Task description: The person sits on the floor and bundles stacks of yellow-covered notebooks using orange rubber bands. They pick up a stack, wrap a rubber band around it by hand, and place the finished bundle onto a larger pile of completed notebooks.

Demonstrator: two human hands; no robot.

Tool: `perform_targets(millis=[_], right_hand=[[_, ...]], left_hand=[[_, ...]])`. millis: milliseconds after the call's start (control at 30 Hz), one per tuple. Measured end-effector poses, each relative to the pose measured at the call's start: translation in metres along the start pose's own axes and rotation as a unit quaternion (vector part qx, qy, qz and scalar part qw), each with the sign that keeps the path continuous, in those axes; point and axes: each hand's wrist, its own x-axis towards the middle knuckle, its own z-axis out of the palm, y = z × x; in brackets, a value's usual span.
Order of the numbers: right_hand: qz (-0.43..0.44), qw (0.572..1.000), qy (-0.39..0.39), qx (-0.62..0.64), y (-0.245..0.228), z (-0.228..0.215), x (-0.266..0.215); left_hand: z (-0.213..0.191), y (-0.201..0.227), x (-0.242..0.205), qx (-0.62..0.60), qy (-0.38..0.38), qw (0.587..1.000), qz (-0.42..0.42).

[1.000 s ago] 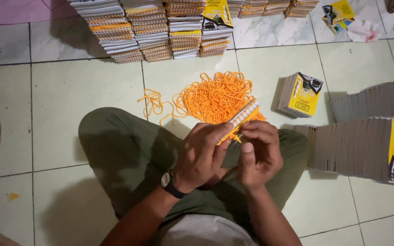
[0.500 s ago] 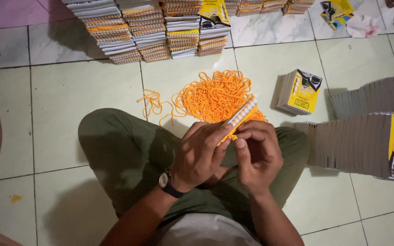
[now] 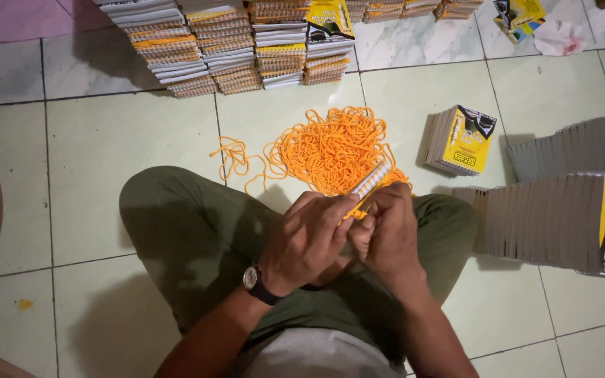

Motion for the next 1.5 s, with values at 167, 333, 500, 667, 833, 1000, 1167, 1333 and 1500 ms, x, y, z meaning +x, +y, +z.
perform_targets(millis=[167,333,500,667,833,1000,1167,1333,1500], right_hand=[[-0.026,1.0,-0.01,0.004,0.018,0.003,-0.011],[-0.078,0.996,0.046,-0.002,0.0,-0.003,0.008],[-0.131,0.975,0.176,-0.032,-0.028,0.002,0.019],[-0.083,0.978,0.19,-0.001,-0.036,0.004,0.022],[-0.07,0.982,0.174,0.031,-0.022,0.011,0.012],[-0.049,0.991,0.121,-0.009,-0.023,0.009,0.009],[-0.07,0.991,0.109,-0.033,-0.015,0.008,0.008],[-0.072,0.993,0.093,-0.03,-0.016,0.005,0.012],[-0.064,0.995,0.065,-0.026,-0.019,-0.006,0.019]], left_hand=[[-0.004,0.003,0.003,-0.039,-0.016,0.999,-0.018],[-0.008,0.007,0.006,-0.089,-0.036,0.991,-0.09],[-0.009,0.005,0.003,-0.102,-0.017,0.979,-0.177],[-0.008,0.006,0.0,-0.14,-0.019,0.969,-0.203],[0.001,0.01,-0.006,-0.133,-0.002,0.962,-0.24],[0.009,0.018,-0.006,-0.089,0.019,0.957,-0.275],[0.002,0.026,0.006,-0.078,0.039,0.961,-0.263],[0.006,0.025,0.005,-0.037,0.053,0.971,-0.232],[0.001,0.027,0.01,-0.033,0.006,0.979,-0.202]])
